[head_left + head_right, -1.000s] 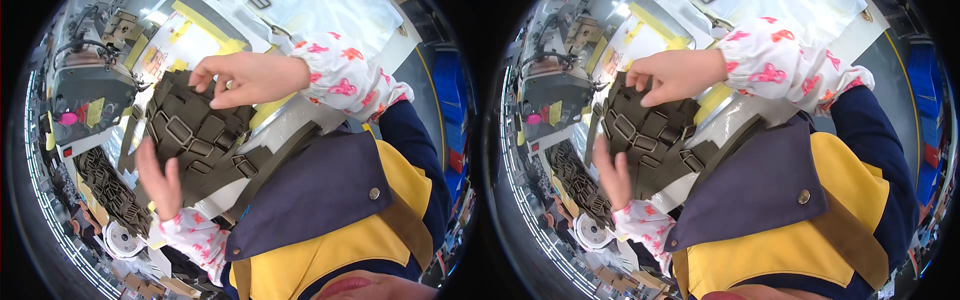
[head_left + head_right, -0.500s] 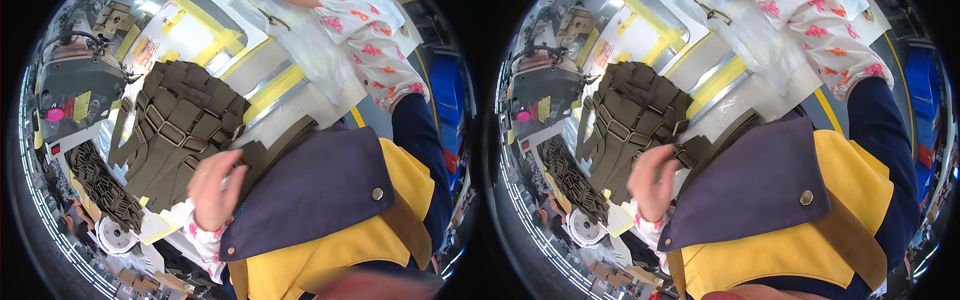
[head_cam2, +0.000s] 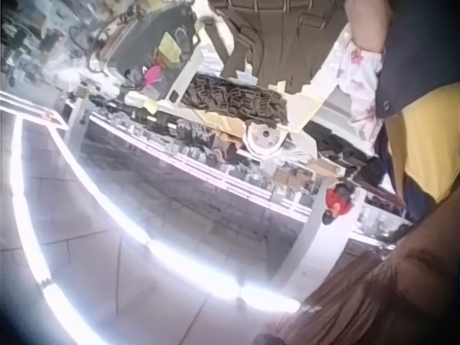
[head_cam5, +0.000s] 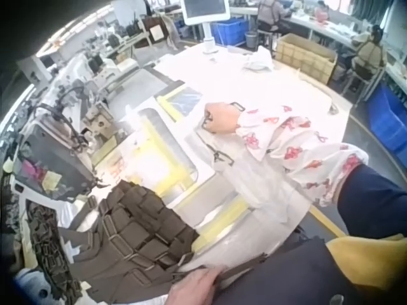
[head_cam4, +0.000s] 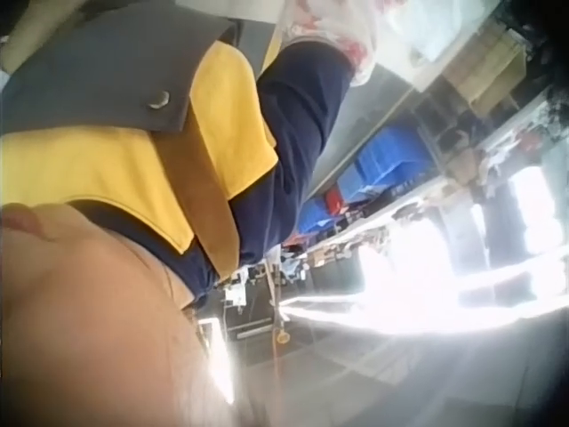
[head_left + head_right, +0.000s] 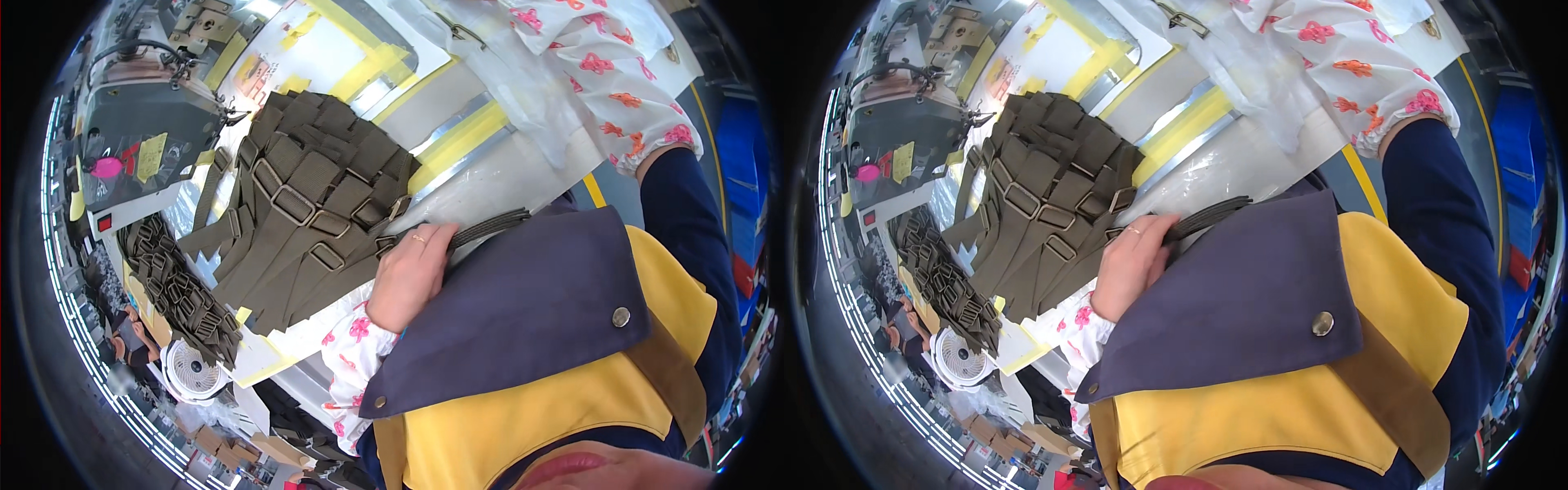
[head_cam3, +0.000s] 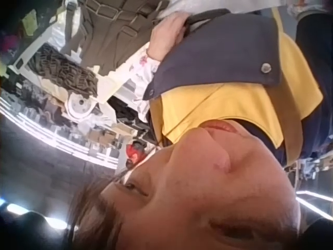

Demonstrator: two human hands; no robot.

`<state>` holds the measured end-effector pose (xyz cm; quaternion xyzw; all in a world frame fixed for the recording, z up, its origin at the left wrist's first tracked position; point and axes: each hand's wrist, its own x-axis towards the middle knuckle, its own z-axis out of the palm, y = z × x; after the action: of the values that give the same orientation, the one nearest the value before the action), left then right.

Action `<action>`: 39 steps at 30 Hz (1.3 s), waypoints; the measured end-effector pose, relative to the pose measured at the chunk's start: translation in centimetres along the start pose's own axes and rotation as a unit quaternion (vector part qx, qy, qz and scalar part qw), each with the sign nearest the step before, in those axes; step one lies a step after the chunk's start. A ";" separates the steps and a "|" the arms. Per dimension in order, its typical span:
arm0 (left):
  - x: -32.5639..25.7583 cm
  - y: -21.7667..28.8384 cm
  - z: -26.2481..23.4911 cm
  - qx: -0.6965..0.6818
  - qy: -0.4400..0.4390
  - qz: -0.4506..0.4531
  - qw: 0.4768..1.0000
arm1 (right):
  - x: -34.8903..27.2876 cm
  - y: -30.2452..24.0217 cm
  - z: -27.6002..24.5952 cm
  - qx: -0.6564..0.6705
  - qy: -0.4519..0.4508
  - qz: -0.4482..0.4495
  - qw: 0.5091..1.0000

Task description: Attaching metal slide buckles to green webbing straps at a workbench.

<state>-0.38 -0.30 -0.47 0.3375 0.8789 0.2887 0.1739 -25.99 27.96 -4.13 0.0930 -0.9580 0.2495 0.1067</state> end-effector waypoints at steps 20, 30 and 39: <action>-2.3 0.7 -4.5 -0.036 0.124 -0.155 0.979 | -5.2 -8.4 -4.3 0.356 -0.187 -0.041 0.915; 1.1 -0.9 3.4 0.242 0.261 0.075 0.932 | -9.0 -8.2 -2.2 0.372 -0.273 -0.066 0.885; 1.0 0.2 2.6 0.258 0.241 0.071 0.933 | -9.9 -8.1 -2.8 0.379 -0.280 -0.040 0.881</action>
<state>0.29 1.57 -2.47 0.3522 0.9126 0.1359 -0.1569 -14.14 23.67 -0.50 0.2311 -0.7754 0.5526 -0.1997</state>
